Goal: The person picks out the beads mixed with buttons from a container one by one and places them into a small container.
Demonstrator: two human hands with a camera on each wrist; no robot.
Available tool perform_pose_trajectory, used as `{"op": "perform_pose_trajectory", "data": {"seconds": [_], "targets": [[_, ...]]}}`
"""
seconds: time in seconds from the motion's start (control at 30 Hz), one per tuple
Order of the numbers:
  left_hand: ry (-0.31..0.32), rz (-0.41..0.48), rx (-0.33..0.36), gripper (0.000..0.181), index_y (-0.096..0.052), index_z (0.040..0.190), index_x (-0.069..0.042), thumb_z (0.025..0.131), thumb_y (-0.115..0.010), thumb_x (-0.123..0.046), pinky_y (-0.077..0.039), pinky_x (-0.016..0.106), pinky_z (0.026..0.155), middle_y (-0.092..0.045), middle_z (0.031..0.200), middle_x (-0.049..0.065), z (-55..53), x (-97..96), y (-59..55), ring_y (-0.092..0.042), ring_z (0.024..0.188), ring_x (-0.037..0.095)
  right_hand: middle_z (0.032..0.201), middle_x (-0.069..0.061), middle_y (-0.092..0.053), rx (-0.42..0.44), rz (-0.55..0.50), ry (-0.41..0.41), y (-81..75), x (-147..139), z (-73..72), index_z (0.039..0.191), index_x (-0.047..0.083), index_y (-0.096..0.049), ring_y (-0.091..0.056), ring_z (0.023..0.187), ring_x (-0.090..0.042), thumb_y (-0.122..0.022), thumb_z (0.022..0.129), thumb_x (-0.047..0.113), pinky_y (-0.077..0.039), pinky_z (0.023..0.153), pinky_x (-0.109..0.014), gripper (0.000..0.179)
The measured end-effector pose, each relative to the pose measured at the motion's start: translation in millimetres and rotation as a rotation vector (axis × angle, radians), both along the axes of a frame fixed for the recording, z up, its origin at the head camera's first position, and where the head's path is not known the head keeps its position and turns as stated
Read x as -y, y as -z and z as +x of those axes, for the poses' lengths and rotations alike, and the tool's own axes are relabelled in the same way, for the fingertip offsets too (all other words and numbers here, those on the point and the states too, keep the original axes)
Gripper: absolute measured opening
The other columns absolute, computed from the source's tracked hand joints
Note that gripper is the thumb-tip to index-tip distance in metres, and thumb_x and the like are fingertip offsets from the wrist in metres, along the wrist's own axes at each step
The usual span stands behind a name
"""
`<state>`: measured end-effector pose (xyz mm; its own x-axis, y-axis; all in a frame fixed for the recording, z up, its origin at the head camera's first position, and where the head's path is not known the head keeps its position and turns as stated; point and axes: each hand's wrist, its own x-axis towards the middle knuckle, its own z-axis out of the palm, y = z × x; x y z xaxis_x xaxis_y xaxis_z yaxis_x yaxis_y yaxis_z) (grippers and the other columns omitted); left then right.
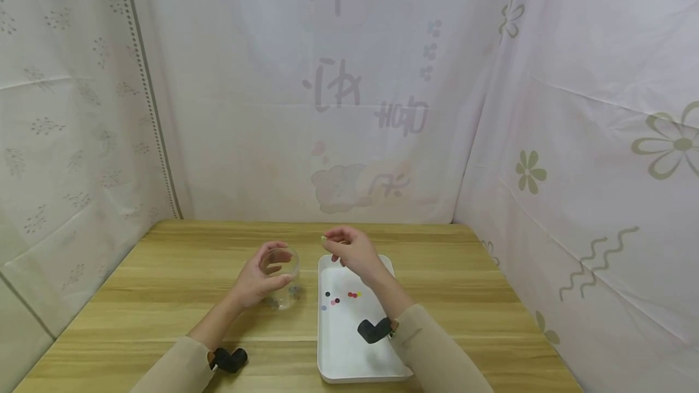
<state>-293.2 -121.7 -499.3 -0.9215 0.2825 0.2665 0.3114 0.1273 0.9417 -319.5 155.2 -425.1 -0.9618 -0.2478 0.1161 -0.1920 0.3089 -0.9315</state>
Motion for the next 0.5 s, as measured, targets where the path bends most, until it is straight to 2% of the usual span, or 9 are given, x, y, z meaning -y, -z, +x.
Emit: {"op": "perform_pose_trajectory", "data": {"seconds": [0.33,0.5], "targets": [[0.001,0.006,-0.007,0.070,-0.048,0.152,-0.017,0.093,-0.085,-0.019,-0.043,0.069,0.122,-0.061,0.152,0.027,-0.7,0.0,0.7,-0.059,0.141,0.036,0.103,-0.005,-0.073,-0.015,-0.010,-0.080,-32.2,23,12.6,0.130,0.005,-0.073,-0.063,0.078,-0.019,-0.076,0.102,0.019,-0.051,0.065,-0.023,0.031],[0.004,-0.002,-0.004,0.070,-0.048,0.153,-0.016,0.093,-0.084,-0.019,-0.044,0.068,0.123,-0.062,0.152,0.025,-1.4,0.3,0.9,-0.058,0.143,0.037,0.101,-0.003,-0.072,-0.031,-0.038,-0.122,-41.7,32,16.6,0.126,0.007,-0.075,-0.064,0.079,-0.023,-0.077,0.102,0.017,-0.051,0.063,-0.022,0.026]]}}
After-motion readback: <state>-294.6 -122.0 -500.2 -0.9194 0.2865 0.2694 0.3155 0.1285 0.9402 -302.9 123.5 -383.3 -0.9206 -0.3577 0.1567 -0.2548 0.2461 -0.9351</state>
